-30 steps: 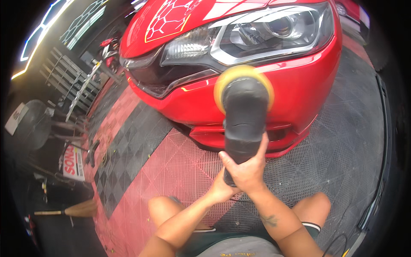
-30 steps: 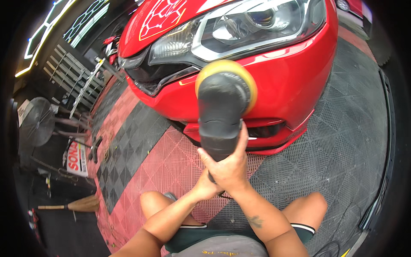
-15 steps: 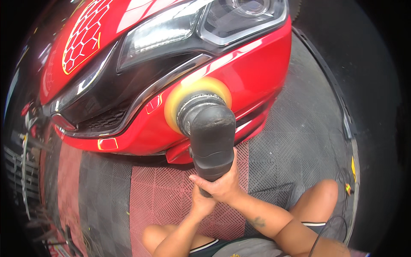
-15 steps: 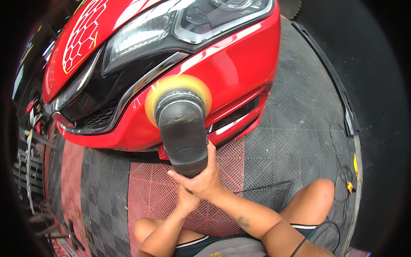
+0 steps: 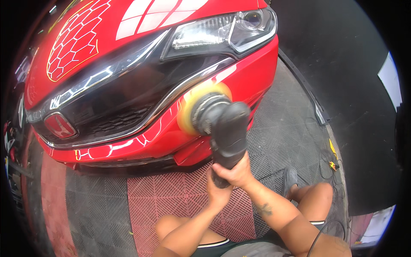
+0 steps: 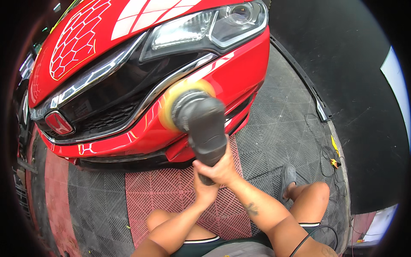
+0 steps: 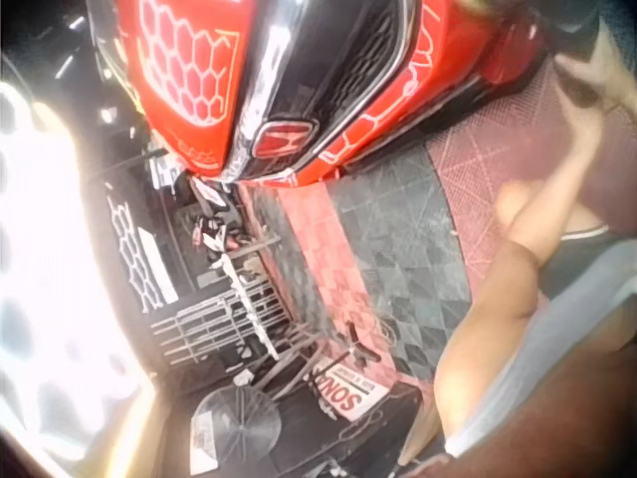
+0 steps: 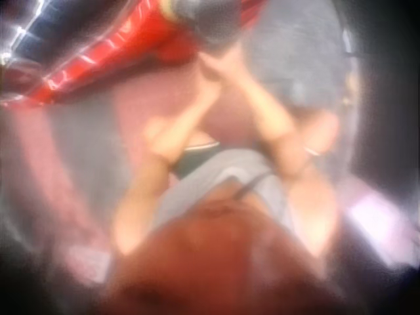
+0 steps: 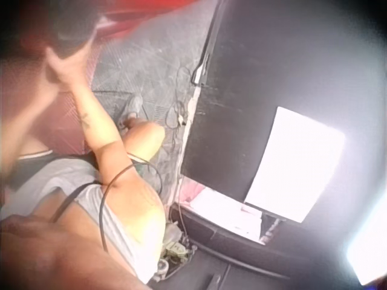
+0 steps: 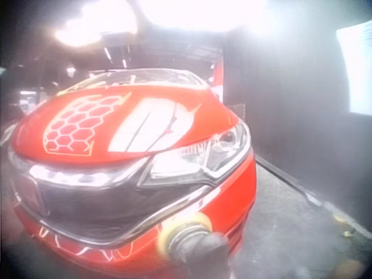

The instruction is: The person uses a rotary polisher with a yellow pad to buff the front bumper of a red car. They move the tool in circular motions across the lower grille and bumper area, focusing on the red painted surfaces.

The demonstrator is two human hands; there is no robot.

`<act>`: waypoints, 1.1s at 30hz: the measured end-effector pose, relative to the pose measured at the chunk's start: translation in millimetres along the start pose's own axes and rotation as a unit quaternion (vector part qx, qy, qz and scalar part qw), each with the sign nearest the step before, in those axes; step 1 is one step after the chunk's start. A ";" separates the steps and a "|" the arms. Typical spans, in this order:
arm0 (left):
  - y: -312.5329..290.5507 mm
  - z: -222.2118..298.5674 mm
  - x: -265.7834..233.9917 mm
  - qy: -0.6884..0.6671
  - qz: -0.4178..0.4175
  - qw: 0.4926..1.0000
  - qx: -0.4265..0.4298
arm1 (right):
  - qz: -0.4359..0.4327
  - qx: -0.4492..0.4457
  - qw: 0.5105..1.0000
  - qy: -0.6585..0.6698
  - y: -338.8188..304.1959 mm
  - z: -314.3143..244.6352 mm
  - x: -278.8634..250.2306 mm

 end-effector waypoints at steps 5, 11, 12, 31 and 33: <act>-0.5 21.8 6.5 0.097 -0.024 0.994 -0.041 | -0.044 0.101 0.987 0.119 10.8 0.5 -22.0; 4.9 49.0 2.7 0.168 -0.060 0.984 -0.021 | 0.016 0.138 0.967 0.214 12.3 -0.3 -18.9; 4.5 52.9 0.9 0.154 -0.062 0.986 -0.025 | 0.016 0.133 0.970 0.204 12.8 2.6 -18.4; -11.5 68.6 -28.7 0.169 0.007 0.985 -0.035 | 0.057 0.072 0.983 0.161 -1.2 -19.2 4.4; -19.6 78.5 -33.6 0.177 0.014 0.983 -0.038 | 0.048 0.100 0.973 0.203 -4.1 -23.6 8.2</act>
Point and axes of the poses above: each hand's wrist, its own y-axis towards the middle knuckle, its own x-axis out of the palm, z = x × y, the point moved 1 cm from there along y, towards the middle knuckle, and after that the axes turned 12 degrees about -y, right-handed, at the moved point
